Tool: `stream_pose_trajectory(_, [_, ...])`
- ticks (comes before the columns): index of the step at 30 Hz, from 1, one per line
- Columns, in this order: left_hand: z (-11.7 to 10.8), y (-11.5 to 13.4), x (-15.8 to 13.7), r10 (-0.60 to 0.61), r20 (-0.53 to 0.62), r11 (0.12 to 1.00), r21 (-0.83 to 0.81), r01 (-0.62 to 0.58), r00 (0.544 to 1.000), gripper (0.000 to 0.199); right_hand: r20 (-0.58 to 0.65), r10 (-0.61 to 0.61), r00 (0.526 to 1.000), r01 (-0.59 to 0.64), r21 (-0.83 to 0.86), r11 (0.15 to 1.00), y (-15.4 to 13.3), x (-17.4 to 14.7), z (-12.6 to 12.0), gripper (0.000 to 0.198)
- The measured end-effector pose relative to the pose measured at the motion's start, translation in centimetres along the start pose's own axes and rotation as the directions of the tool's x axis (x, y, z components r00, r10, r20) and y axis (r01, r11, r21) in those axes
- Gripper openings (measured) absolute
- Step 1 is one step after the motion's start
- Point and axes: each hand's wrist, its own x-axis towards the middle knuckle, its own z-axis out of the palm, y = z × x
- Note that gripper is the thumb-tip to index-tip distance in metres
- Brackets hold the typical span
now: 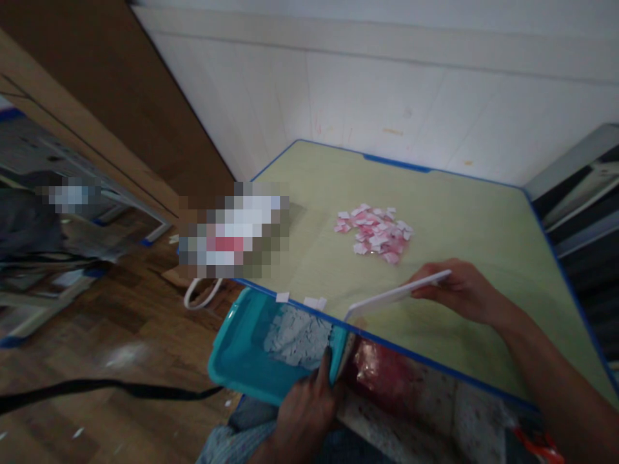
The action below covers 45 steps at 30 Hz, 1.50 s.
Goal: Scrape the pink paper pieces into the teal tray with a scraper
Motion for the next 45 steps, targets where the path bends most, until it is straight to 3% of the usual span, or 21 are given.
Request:
stream_pose_trajectory(13, [-0.1, 0.0, 0.1, -0.004, 0.002, 1.0, 0.024, 0.004, 1.0, 0.026, 0.063, 0.063, 0.996, -0.067, 0.068, 0.995, 0.8, -1.8, -3.1, 0.014])
stream_pose_trajectory(17, [-0.1, 0.0, 0.1, 0.006, 0.009, 1.0, 0.015, -0.006, 1.0, 0.025, -0.057, 0.123, 0.991, -0.113, 0.154, 0.982, 0.9, -1.9, -2.8, 0.014])
stream_pose_trajectory(21, [0.0, 0.0, 0.1, -0.001, -0.026, 1.0, 0.018, 0.002, 1.0, 0.024, -0.186, 0.137, 0.973, -0.107, 0.164, 0.981, 0.5, -0.3, -0.1, 0.014])
stream_pose_trajectory(26, [0.1, 0.0, 0.0, -0.004, -0.024, 1.0, 0.006, 0.004, 1.0, 0.028, -0.056, 0.129, 0.99, -0.114, 0.217, 0.969, 0.7, 1.0, 1.8, 0.018])
stream_pose_trajectory(35, [-0.3, 0.1, 0.0, -0.003, 0.038, 1.0, 0.029, 0.001, 0.999, 0.03, 0.149, 0.281, 0.948, -0.318, 0.418, 0.851, 2.5, -1.0, -2.7, 0.005])
stream_pose_trajectory(45, [-0.5, 0.1, 0.1, 0.0, 0.014, 1.0, 0.023, -0.001, 1.0, 0.023, 0.21, 0.337, 0.918, -0.396, 0.441, 0.805, 2.8, -2.2, -4.6, 0.007])
